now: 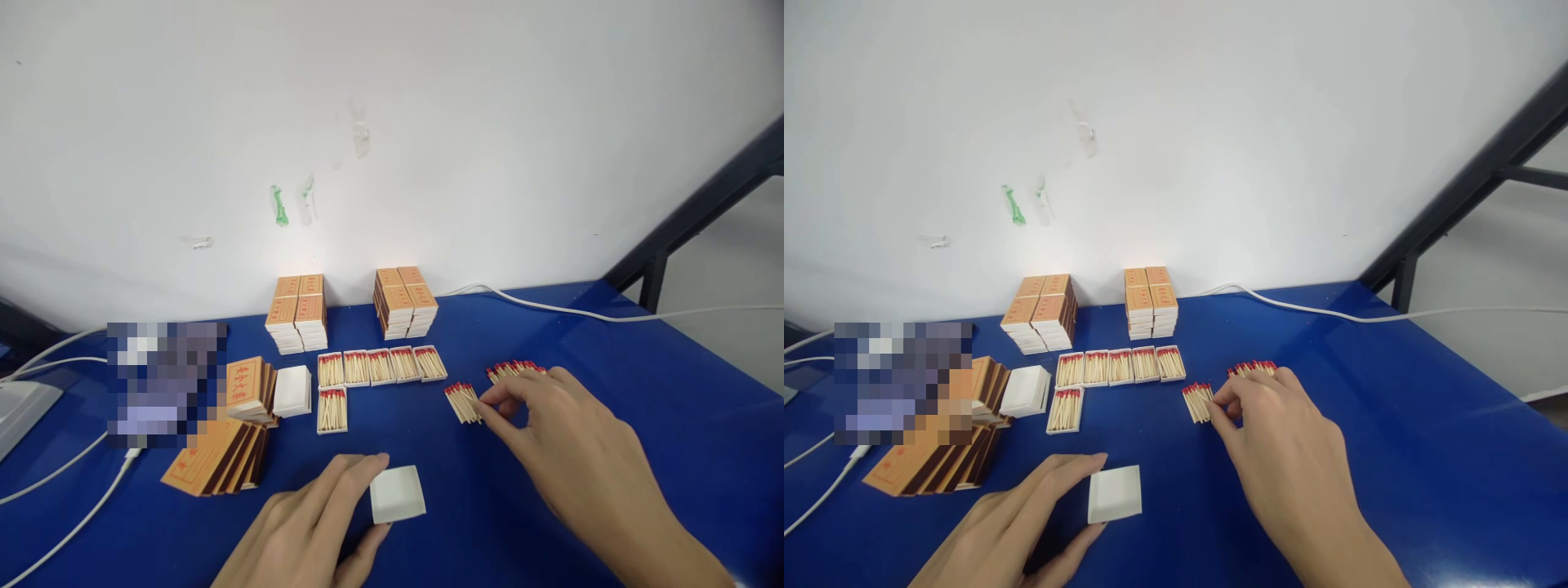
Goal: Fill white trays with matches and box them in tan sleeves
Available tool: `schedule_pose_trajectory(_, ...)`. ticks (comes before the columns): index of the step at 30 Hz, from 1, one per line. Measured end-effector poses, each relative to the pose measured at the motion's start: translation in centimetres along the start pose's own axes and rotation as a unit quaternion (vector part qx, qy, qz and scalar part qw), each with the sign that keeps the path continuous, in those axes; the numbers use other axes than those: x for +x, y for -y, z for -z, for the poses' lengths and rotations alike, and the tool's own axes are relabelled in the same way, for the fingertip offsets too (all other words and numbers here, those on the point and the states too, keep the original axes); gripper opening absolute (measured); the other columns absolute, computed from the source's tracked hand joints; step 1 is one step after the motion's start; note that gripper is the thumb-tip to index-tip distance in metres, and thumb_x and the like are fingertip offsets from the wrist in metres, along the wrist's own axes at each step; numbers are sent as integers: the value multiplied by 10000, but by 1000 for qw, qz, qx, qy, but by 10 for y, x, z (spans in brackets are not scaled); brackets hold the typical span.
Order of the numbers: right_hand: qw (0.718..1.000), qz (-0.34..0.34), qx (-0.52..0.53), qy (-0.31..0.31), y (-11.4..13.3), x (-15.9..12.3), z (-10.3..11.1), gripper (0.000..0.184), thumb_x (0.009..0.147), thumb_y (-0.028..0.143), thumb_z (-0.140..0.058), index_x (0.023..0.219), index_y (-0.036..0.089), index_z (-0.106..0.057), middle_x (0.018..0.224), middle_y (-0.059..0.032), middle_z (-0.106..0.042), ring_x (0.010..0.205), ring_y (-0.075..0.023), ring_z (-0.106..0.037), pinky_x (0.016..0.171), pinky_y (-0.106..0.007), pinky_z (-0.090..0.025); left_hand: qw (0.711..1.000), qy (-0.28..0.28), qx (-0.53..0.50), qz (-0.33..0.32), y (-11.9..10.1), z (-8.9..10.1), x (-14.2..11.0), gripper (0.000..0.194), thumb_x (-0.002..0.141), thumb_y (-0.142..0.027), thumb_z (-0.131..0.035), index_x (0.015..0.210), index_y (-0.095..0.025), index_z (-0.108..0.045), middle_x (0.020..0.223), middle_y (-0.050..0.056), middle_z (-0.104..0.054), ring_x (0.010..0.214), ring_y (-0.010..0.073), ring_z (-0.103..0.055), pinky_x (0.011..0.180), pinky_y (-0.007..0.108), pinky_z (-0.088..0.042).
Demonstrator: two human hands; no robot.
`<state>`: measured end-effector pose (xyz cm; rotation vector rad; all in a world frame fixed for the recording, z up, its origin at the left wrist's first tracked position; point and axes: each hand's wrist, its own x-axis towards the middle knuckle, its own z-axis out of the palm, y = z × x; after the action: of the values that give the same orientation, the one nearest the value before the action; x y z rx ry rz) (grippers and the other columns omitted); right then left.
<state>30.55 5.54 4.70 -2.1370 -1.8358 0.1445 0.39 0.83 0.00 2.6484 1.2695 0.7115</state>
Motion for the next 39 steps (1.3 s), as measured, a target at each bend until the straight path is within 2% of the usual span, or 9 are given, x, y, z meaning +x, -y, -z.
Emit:
schedule_pose_trajectory(6, 1000, -16, -4, 20, 2, 1, 0, 245, 957, 452, -696, 773, 328, -801, 874, -77, -786, 974, -358, -724, 564, -329, -390, 1000, 0, -1, -6, 1, 1, -1, 383, 1260, -462, -393, 1572, -287, -532, 1332, 42, -853, 954, 194, -908, 715, 278, -745)
schedule_pose_trajectory(13, 999, -38, -5, 32, 4, 2, 3, 245, 967, 458, -710, 780, 333, -808, 869, -66, -776, 910, -344, -715, 575, -348, -399, 1000, -12, -2, 2, 0, -1, 1, 391, 1265, -482, -359, 1552, -296, -548, 1310, 30, -860, 927, 187, -906, 694, 274, -737)
schedule_pose_trajectory(17, 997, -61, -2, 51, 6, 3, 4, 221, 971, 441, -756, 784, 337, -807, 901, -46, -791, 996, -352, -721, 614, -361, -430, 1000, -7, 2, 1, 0, 1, 1, 388, 1268, -481, -354, 1553, -293, -539, 1309, 33, -860, 931, 183, -905, 701, 273, -734)
schedule_pose_trajectory(22, 997, -53, 11, 50, 4, 3, 1, 218, 978, 432, -741, 794, 338, -810, 917, -45, -803, 1047, -360, -717, 636, -369, -441, 1000, -2, 6, -3, -1, 3, 2, 397, 1269, -491, -335, 1558, -294, -524, 1340, 28, -856, 959, 181, -908, 711, 276, -740)
schedule_pose_trajectory(30, 998, -53, 34, 24, -4, 2, 4, 267, 936, 528, -655, 815, 345, -807, 917, -55, -810, 1025, -360, -709, 626, -377, -437, 1000, -1, 7, -6, -1, 4, 3, 388, 1270, -480, -338, 1550, -284, -521, 1330, 24, -857, 945, 177, -907, 707, 276, -742)
schedule_pose_trajectory(39, 997, -58, 39, 33, -3, 2, -1, 445, 901, 687, -530, 756, 337, -762, 922, -77, -809, 1038, -388, -693, 647, -404, -420, 1000, -4, 8, -6, 0, 3, 2, 389, 1268, -481, -345, 1555, -286, -520, 1313, 23, -857, 940, 175, -905, 702, 276, -737)
